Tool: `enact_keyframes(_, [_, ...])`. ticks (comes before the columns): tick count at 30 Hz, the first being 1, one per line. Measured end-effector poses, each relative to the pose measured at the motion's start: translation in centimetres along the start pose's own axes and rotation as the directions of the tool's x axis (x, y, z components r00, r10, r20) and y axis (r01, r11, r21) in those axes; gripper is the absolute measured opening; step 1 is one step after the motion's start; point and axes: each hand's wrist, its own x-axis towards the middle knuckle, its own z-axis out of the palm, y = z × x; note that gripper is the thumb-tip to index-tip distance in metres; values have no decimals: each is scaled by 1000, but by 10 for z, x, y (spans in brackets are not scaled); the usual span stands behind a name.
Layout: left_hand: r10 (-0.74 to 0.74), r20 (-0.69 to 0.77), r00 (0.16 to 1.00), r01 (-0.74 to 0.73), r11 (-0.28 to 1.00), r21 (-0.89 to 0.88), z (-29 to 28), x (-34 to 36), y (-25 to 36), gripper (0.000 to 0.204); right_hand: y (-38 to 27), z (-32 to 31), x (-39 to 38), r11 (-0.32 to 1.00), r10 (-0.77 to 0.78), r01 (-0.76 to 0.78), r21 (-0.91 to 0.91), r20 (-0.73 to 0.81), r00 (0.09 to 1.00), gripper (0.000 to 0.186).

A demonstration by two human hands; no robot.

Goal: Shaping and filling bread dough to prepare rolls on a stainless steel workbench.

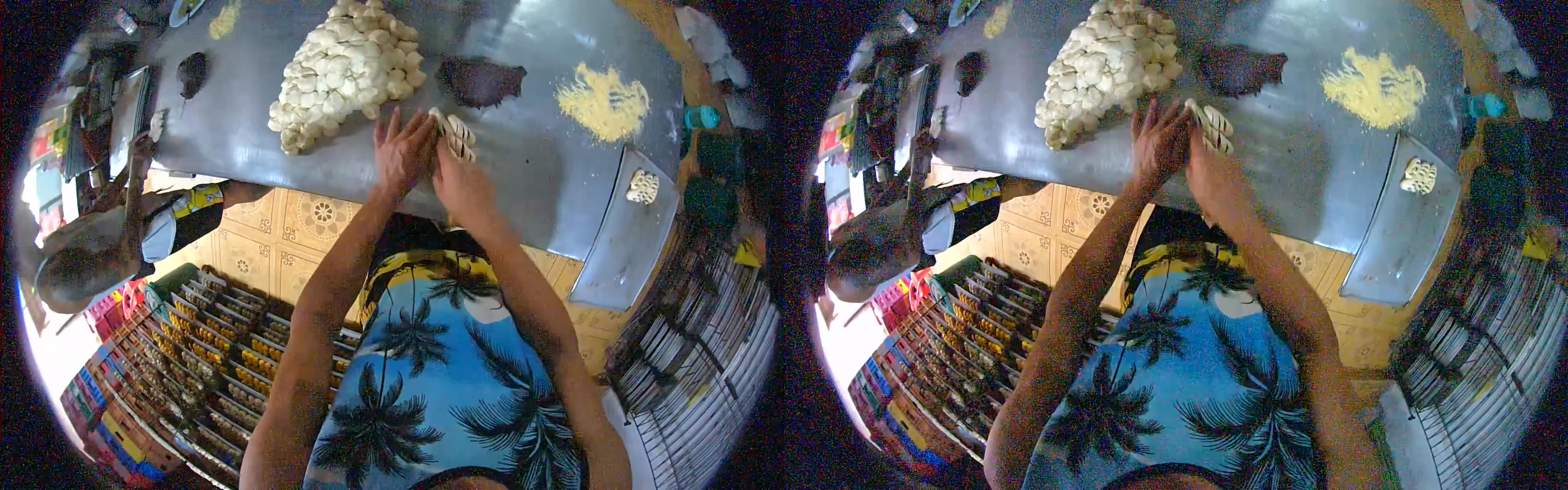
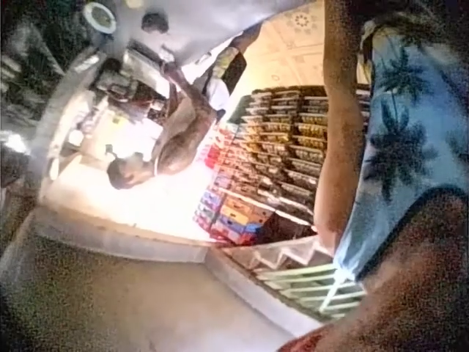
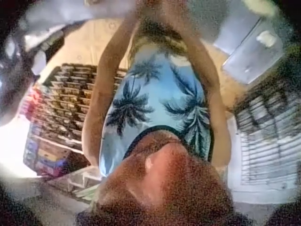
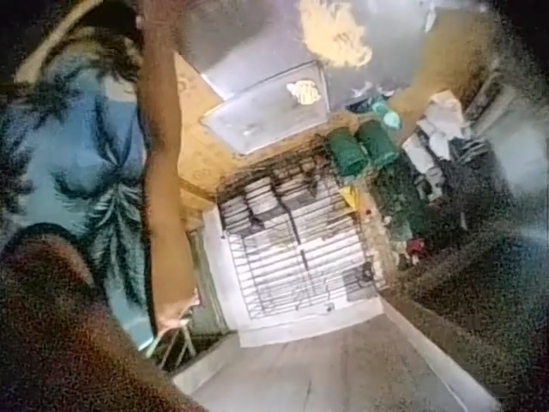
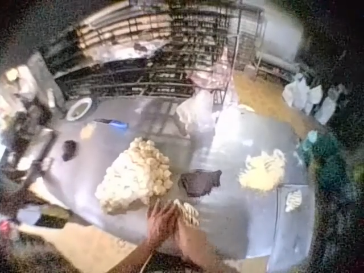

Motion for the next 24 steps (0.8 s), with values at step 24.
enact_keyframes(24, [217,305,927,-193,975,-106,-36,32,15,123,108,-69,-77,982,150,-160,-104,-102,983,77])
